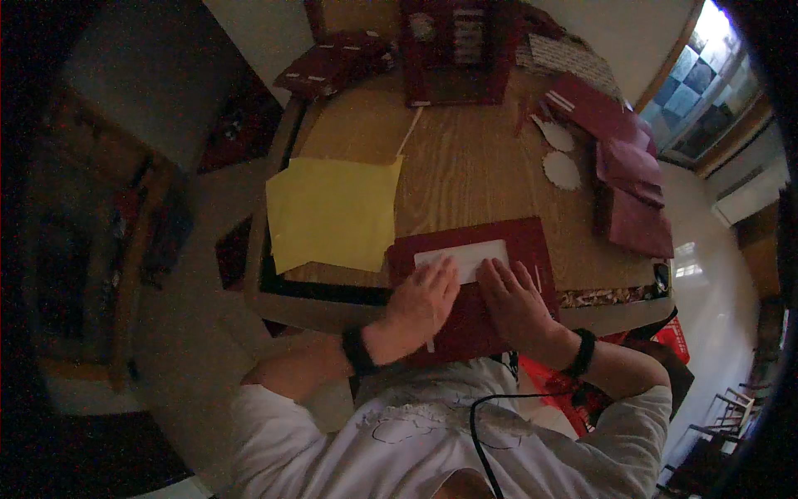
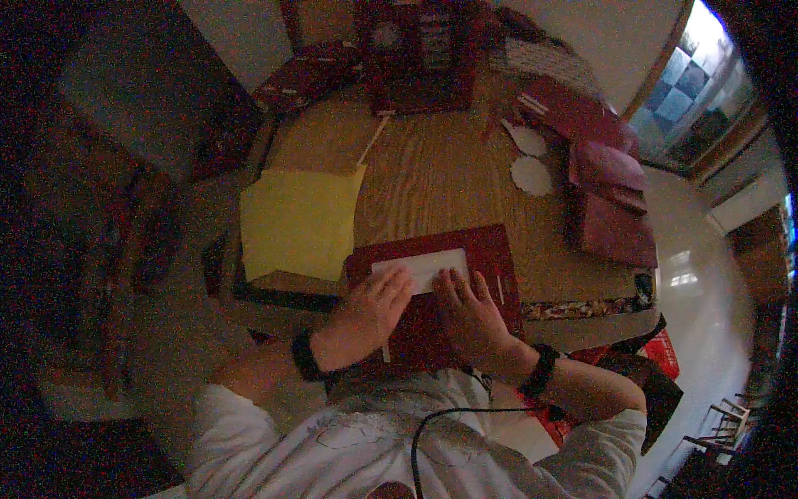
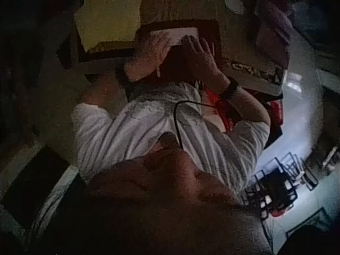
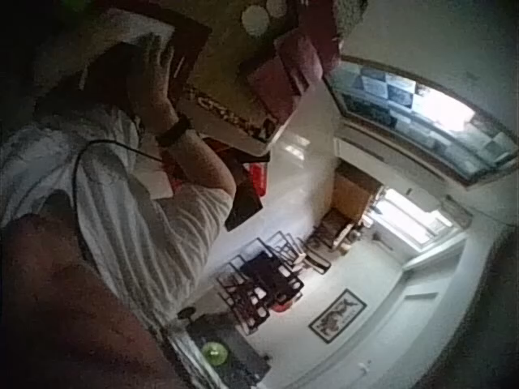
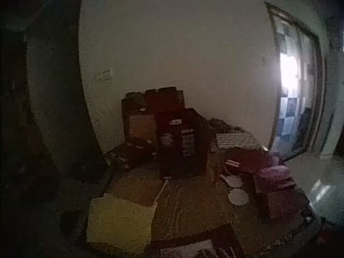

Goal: Assembling or inspecting paper money wallet packaging by inserting yellow sheets into red cardboard holders.

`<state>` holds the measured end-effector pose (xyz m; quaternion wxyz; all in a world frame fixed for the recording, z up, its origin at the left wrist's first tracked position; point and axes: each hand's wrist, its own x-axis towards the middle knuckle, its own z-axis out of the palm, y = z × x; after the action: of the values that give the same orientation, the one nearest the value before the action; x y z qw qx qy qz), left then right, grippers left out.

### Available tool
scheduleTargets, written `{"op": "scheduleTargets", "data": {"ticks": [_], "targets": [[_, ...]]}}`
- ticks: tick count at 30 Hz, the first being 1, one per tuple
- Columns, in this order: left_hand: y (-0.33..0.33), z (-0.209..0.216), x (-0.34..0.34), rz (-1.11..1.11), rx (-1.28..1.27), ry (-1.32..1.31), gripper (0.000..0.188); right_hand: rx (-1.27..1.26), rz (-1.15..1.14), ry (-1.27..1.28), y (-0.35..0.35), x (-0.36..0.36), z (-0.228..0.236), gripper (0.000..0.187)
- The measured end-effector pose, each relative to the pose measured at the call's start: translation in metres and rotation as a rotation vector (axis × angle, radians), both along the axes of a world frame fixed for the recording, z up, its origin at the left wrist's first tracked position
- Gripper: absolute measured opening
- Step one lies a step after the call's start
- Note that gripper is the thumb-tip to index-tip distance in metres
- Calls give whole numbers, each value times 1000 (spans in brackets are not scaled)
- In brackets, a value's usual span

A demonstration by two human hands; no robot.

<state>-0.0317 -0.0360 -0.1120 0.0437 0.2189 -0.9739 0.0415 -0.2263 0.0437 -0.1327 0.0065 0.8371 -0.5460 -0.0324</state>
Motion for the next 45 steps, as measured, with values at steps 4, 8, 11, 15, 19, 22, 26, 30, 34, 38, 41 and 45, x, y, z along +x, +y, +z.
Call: {"op": "scheduleTargets", "data": {"ticks": [4,8,11,15,19,22,26,30,34,38,41,45], "targets": [[16,-9,5,-14,128,-71,59,18,-10,29,0,0,2,57],[18,-13,10,16,277,9,62,46,-49,-131,-2,1,6,57],[18,-13,9,39,293,-11,66,17,-80,-140,-2,3,13,55],[17,-17,11,43,325,17,70,12,-80,-125,-3,4,10,55],[15,-15,14,56,348,-23,74,15,-106,-160,-3,5,13,55],[17,-13,15,73,337,-37,74,21,-106,-183,-1,5,16,55],[17,-13,15,75,333,-49,73,33,-107,-193,-2,3,16,56],[16,-13,16,59,334,-35,71,33,-102,-172,-1,4,18,57],[13,-12,13,49,337,13,65,55,-97,-176,-3,0,11,57],[-10,-10,1,31,367,122,60,-17,-75,-400,2,-17,19,55],[-23,-3,-15,200,480,242,53,-173,-162,-668,12,-23,30,49],[-42,-2,-26,186,581,264,34,-156,-360,-797,45,-21,25,41]]}}
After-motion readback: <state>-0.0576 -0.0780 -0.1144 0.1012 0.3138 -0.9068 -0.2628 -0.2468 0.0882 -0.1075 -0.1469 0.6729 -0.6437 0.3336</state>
